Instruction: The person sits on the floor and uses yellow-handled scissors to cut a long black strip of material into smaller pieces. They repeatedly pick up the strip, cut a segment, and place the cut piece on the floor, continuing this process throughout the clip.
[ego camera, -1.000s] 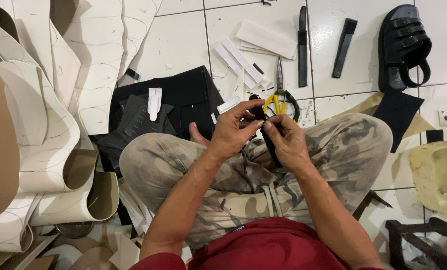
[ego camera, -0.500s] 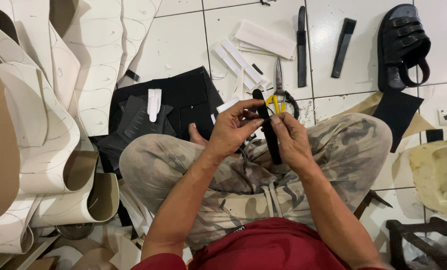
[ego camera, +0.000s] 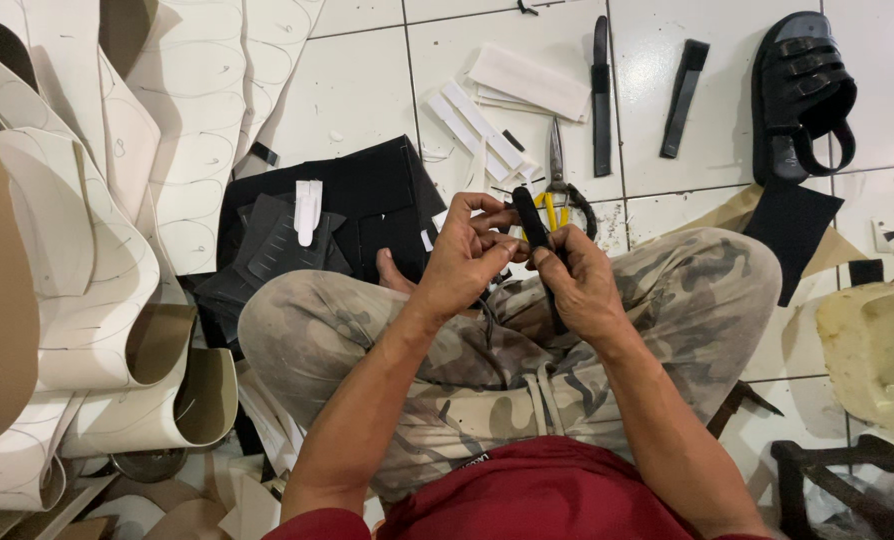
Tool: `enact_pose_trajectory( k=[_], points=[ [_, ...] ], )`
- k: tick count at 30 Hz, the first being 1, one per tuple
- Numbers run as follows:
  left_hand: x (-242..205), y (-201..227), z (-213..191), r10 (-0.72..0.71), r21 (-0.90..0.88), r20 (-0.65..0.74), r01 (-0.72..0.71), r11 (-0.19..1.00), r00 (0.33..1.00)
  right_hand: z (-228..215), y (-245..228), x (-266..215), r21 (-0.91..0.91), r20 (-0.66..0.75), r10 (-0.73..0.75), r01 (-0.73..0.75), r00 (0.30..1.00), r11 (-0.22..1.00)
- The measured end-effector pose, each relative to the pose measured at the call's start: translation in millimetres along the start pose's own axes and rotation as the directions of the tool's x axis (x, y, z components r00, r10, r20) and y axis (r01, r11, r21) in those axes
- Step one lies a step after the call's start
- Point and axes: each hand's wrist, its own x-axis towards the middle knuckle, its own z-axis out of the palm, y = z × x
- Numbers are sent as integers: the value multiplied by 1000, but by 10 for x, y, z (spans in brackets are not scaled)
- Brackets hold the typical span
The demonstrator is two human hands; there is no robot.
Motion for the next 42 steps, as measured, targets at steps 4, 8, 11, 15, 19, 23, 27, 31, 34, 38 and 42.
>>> enact_pose_trajectory(
  k=[4, 8, 11, 15, 19, 23, 27, 31, 34, 38, 42],
  points=[
    [10, -34, -62, -18, 23, 3, 17, 1000, 1000, 1, -75, -11, 17, 8, 21, -21, 1000, 1000],
    [18, -88, -55, -70, 133, -22, 72, 989, 997, -30, -38, 1, -26, 8, -5, 6, 1000, 1000],
    [32, -168, -93, -73, 153, -89, 87, 984, 993, -33, 55, 15, 17, 46, 22, -23, 999, 1000],
    [69, -178, -125, -23, 159, -212, 58, 986, 977, 0, -51, 23, 142, 154, 63, -86, 986, 986],
    [83, -7, -115, 24, 107, -333, 13, 994, 943, 58, -195, -23, 135, 180, 121, -146, 976, 980],
    [98, -55, -146, 18, 66, -386, 8, 998, 922, 72, 10, -60, 117, 148, 141, -159, 979, 980],
    [76, -11, -97, 4, 99, -343, 32, 995, 939, 62, 39, -56, 177, 74, 60, -72, 995, 982],
    [62, -9, -39, -7, 124, -251, 39, 992, 968, 104, -108, -69, 157, 49, 14, -22, 999, 987],
    [42, -1, 19, -70, -61, -165, 61, 996, 984, 118, -84, -93, 129, 59, 30, -38, 998, 991],
    [48, 27, 33, -103, 0, -266, 107, 994, 959, 111, 33, -98, 119, 83, 91, -100, 992, 988],
    [63, -106, -77, -74, 129, -291, 116, 985, 954, 113, 127, -108, 108, 110, 128, -140, 986, 984]
  ],
)
